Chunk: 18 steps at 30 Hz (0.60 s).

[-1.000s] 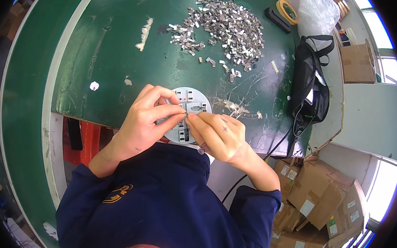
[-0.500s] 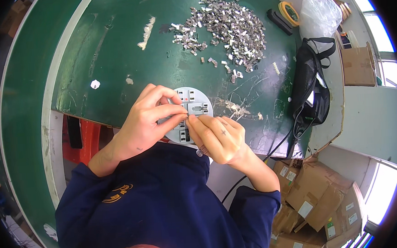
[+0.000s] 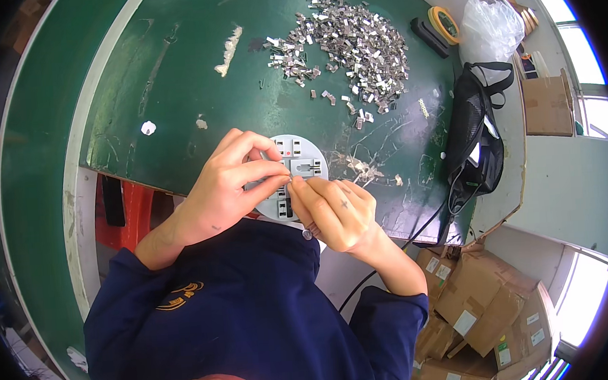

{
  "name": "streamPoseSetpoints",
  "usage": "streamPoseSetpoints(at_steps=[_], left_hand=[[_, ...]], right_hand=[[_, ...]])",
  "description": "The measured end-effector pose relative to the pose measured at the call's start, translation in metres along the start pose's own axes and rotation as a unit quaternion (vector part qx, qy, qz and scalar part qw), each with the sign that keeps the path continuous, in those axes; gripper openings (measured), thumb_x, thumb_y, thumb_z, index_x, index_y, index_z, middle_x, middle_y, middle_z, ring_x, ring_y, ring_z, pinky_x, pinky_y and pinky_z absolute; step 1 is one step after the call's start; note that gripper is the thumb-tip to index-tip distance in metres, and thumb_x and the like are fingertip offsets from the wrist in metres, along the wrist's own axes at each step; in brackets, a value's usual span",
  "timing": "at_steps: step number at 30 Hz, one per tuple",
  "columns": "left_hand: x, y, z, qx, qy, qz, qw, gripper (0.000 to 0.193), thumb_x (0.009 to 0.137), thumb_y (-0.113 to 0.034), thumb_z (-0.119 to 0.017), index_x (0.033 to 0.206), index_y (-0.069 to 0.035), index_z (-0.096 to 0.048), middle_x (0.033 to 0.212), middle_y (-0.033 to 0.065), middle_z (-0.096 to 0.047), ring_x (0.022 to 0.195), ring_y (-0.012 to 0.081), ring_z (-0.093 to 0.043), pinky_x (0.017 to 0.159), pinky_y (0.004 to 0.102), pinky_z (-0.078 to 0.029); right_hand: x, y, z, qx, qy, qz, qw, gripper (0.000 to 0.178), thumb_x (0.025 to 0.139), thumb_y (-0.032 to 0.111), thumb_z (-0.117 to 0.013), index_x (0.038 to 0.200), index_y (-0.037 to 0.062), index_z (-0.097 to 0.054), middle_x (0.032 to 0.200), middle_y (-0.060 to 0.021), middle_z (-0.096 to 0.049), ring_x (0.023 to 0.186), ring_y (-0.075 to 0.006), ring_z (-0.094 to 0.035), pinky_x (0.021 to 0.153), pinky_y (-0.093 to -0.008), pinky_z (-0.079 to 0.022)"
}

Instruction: Assembling small metal components into a circular fixture at a workbench.

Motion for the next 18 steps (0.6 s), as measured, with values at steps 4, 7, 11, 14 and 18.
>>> streamPoseSetpoints(at_steps=[4, 7, 11, 14, 18], left_hand=[[0.0, -0.001, 0.0, 0.005, 0.003, -0.002, 1.0, 0.012, 0.076, -0.001, -0.078, 0.087, -0.004, -0.074, 0.095, 0.001, -0.061, 0.082, 0.0168, -0.053, 0.064, 0.0286, -0.047], [0.0, -0.001, 0.001, 0.004, 0.006, -0.006, 1.0, 0.013, 0.076, -0.001, -0.077, 0.088, -0.004, -0.073, 0.097, 0.0017, -0.061, 0.084, 0.0174, -0.054, 0.065, 0.0289, -0.047], [-0.002, 0.0, 0.001, 0.002, 0.015, 0.002, 1.0, 0.014, 0.077, 0.0, -0.077, 0.09, -0.003, -0.072, 0.101, 0.003, -0.061, 0.087, 0.0181, -0.055, 0.066, 0.0297, -0.049], [-0.004, 0.0, 0.002, 0.004, 0.012, -0.017, 1.0, 0.015, 0.077, 0.001, -0.076, 0.09, -0.002, -0.07, 0.104, 0.0043, -0.06, 0.087, 0.0181, -0.055, 0.068, 0.0304, -0.05], [-0.009, 0.004, 0.005, -0.003, -0.004, -0.003, 1.0, 0.014, 0.077, 0.003, -0.076, 0.089, -0.001, -0.069, 0.104, 0.0058, -0.061, 0.087, 0.0187, -0.058, 0.071, 0.0303, -0.052]], right_hand=[[0.001, 0.001, -0.001, 0.002, 0.003, 0.001, 1.0, 0.022, 0.073, -0.002, -0.08, 0.091, -0.0051, -0.067, 0.078, -0.008, -0.066, 0.055, -0.0152, -0.06, 0.045, -0.0263, -0.047], [0.006, -0.002, 0.0, 0.03, 0.022, -0.02, 0.999, 0.021, 0.073, -0.003, -0.078, 0.09, -0.0044, -0.066, 0.078, -0.0081, -0.066, 0.055, -0.017, -0.061, 0.045, -0.028, -0.048], [0.011, -0.012, 0.001, 0.069, 0.096, -0.062, 0.991, 0.019, 0.074, -0.003, -0.076, 0.091, -0.0024, -0.066, 0.079, -0.0079, -0.064, 0.056, -0.0199, -0.063, 0.045, -0.0305, -0.048], [0.018, -0.018, 0.002, 0.093, 0.141, -0.081, 0.982, 0.018, 0.076, -0.002, -0.074, 0.091, -0.0007, -0.066, 0.079, -0.0081, -0.064, 0.056, -0.0217, -0.063, 0.046, -0.0319, -0.048], [0.024, -0.024, -0.005, 0.121, 0.191, -0.101, 0.969, 0.017, 0.075, -0.001, -0.075, 0.09, 0.0022, -0.067, 0.08, -0.0081, -0.065, 0.059, -0.0236, -0.064, 0.048, -0.0315, -0.048]])
Point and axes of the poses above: each hand's wrist, its own x-axis towards the middle knuckle, its own z-axis out of the back of the hand, y = z × x, the point moved 6 cm from there along x, towards the middle knuckle
